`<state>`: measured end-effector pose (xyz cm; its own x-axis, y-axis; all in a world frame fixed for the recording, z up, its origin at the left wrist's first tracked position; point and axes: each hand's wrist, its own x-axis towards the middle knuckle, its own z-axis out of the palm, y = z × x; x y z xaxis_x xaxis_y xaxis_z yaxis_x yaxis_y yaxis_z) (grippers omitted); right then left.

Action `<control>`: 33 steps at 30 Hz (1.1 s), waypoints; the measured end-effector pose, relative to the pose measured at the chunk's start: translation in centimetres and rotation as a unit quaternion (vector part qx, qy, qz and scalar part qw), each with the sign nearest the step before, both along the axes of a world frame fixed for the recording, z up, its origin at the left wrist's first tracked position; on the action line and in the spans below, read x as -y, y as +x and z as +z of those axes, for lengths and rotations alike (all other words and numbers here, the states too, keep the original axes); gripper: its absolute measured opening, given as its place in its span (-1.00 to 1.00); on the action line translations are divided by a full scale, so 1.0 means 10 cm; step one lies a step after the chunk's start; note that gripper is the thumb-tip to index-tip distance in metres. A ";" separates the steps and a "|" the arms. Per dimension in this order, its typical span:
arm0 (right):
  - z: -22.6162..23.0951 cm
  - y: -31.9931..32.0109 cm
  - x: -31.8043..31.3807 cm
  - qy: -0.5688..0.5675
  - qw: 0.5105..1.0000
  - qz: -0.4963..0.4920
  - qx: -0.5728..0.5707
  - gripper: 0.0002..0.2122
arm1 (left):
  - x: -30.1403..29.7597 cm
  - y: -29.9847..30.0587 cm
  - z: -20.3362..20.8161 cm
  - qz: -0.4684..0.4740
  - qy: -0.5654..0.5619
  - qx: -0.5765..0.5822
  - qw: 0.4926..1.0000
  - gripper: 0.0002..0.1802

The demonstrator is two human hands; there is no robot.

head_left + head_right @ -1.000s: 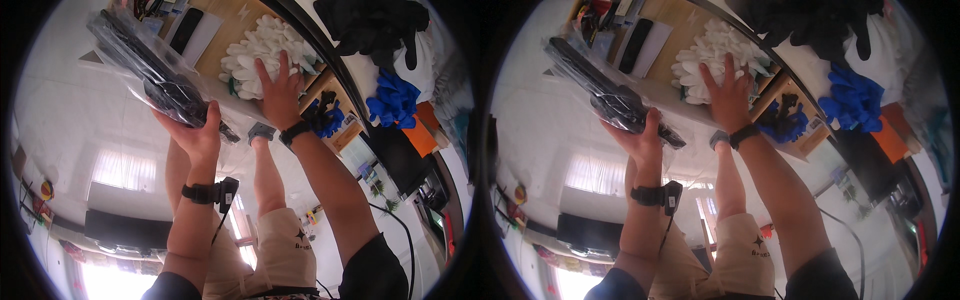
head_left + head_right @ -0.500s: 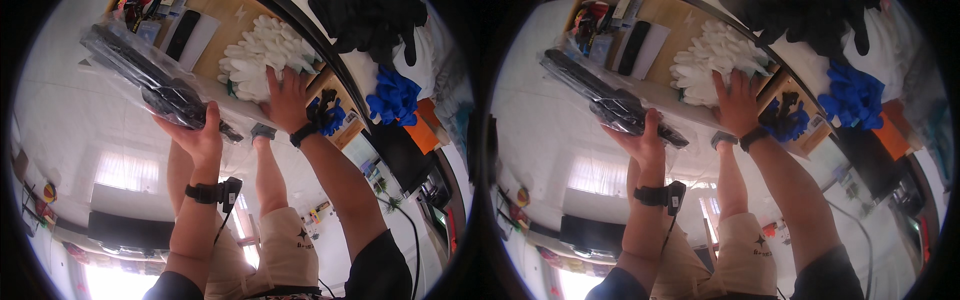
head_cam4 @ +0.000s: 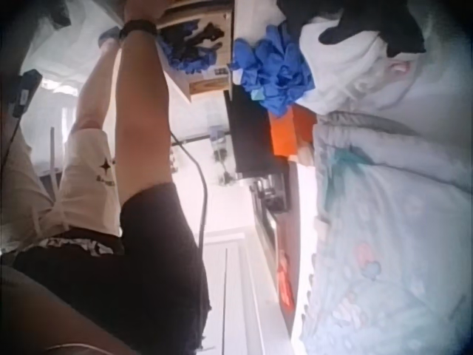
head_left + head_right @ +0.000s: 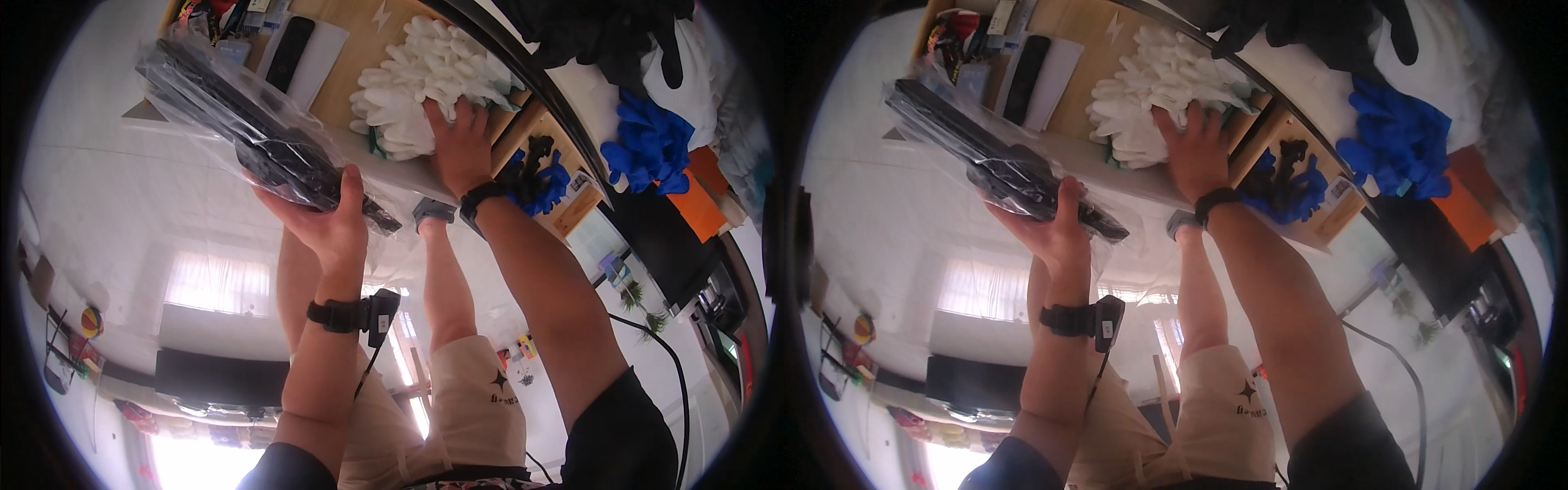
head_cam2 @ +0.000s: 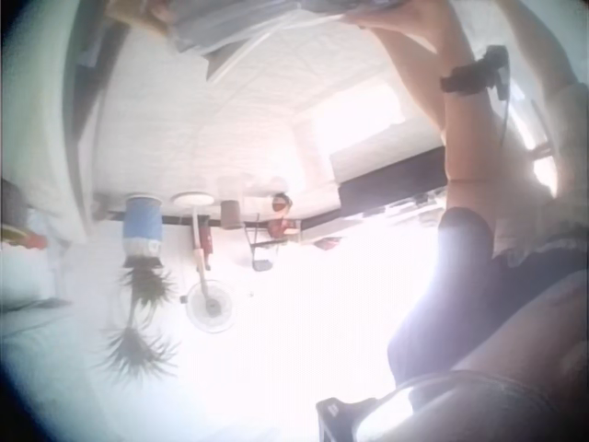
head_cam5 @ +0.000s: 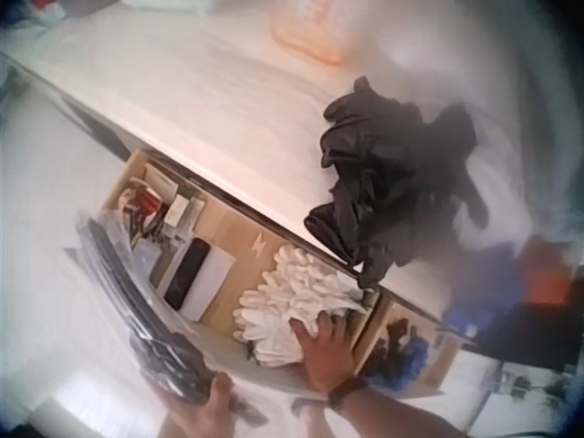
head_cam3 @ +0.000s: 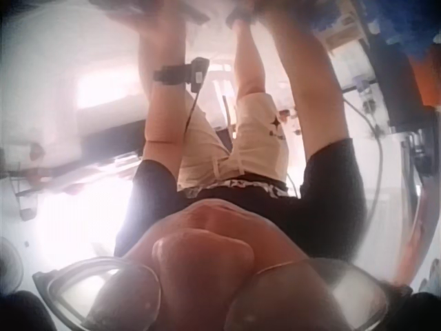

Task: The person sorts through and organizes items in a drawer, including blue and black gloves, small cards, and a remote.

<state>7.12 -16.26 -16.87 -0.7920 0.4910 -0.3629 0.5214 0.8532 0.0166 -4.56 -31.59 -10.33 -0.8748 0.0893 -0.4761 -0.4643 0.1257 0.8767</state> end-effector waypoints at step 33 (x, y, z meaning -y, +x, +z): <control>1.23 -0.59 0.21 -0.572 0.781 -0.250 -0.019 -0.17 | -0.12 0.08 0.03 -0.035 0.232 0.195 0.952 0.11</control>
<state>1.20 -18.37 -4.52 -0.6262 0.1138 -0.7713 0.7755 -0.0111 -0.6313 -3.78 -30.40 -10.08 -0.6236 0.4209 -0.6588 -0.7708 -0.1904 0.6080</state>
